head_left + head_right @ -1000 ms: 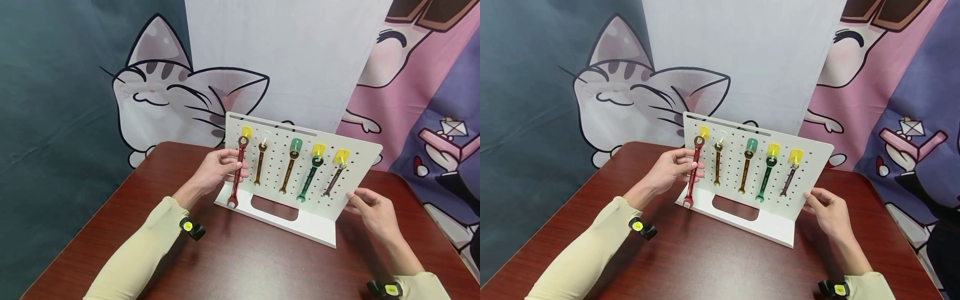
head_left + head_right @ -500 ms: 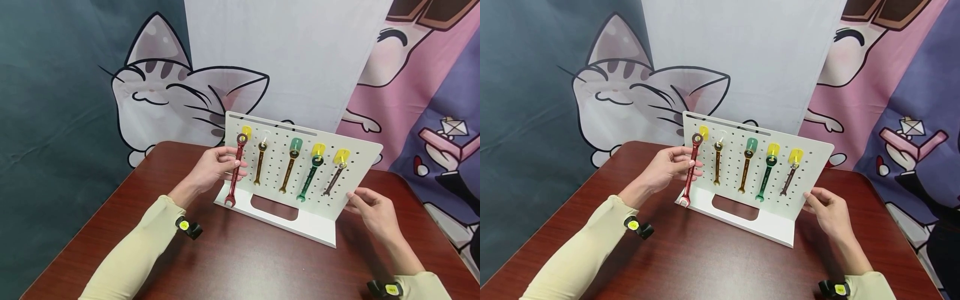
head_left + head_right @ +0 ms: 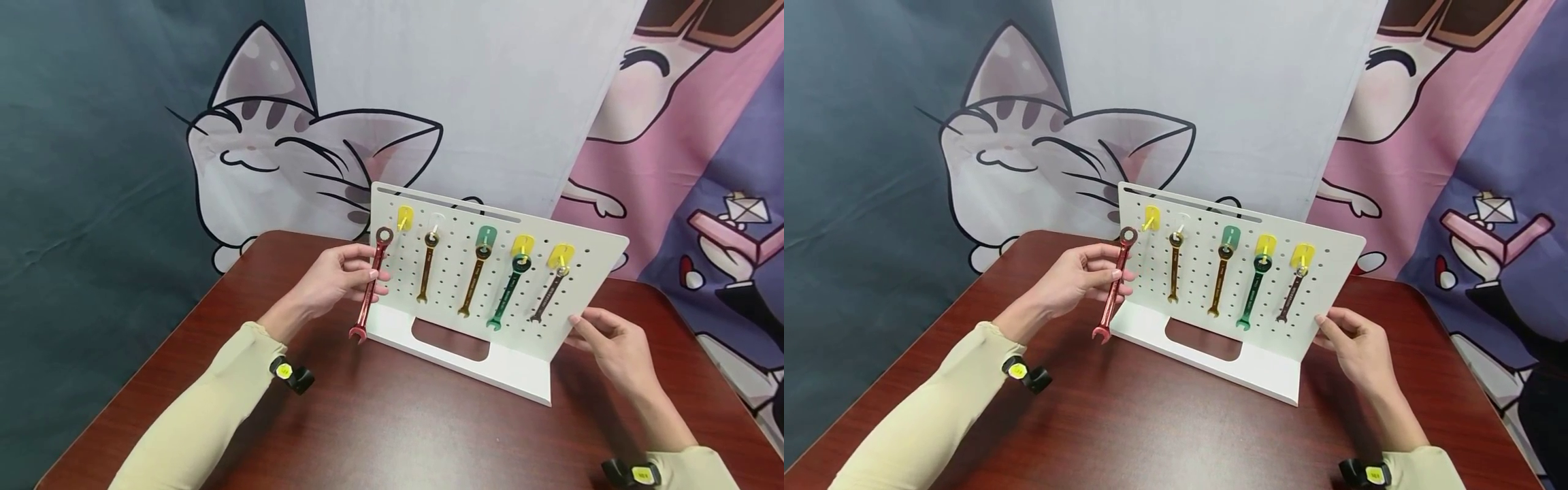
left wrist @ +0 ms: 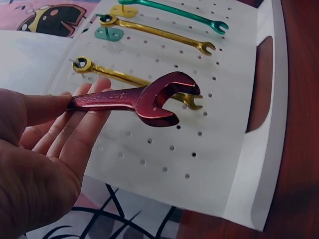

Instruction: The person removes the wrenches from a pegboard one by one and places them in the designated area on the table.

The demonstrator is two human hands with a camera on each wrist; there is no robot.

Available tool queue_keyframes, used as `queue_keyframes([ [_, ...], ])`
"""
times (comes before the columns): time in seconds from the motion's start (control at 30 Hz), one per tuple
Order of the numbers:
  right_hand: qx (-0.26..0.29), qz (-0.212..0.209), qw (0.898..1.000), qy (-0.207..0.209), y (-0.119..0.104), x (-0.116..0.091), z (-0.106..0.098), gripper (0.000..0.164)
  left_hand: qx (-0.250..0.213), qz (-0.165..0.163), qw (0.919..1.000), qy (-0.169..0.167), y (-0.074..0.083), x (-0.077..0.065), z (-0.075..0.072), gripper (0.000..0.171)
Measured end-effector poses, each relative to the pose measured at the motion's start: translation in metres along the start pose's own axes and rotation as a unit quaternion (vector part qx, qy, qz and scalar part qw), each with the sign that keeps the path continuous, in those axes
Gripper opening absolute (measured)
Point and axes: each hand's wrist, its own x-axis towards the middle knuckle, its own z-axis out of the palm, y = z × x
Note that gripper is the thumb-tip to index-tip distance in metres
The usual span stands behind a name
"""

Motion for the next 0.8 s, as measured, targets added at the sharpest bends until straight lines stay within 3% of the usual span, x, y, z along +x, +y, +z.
queue_keyframes([
  [0.53,-0.007,0.003,1.000,0.002,-0.001,0.000,0.000,0.027,0.019,-0.021,0.9994,0.018,-0.019,-0.014,-0.034,0.045],
  [0.8,0.055,0.002,0.998,-0.003,0.001,0.000,0.000,0.021,0.028,-0.038,0.9982,0.037,-0.031,-0.021,-0.051,0.046],
])
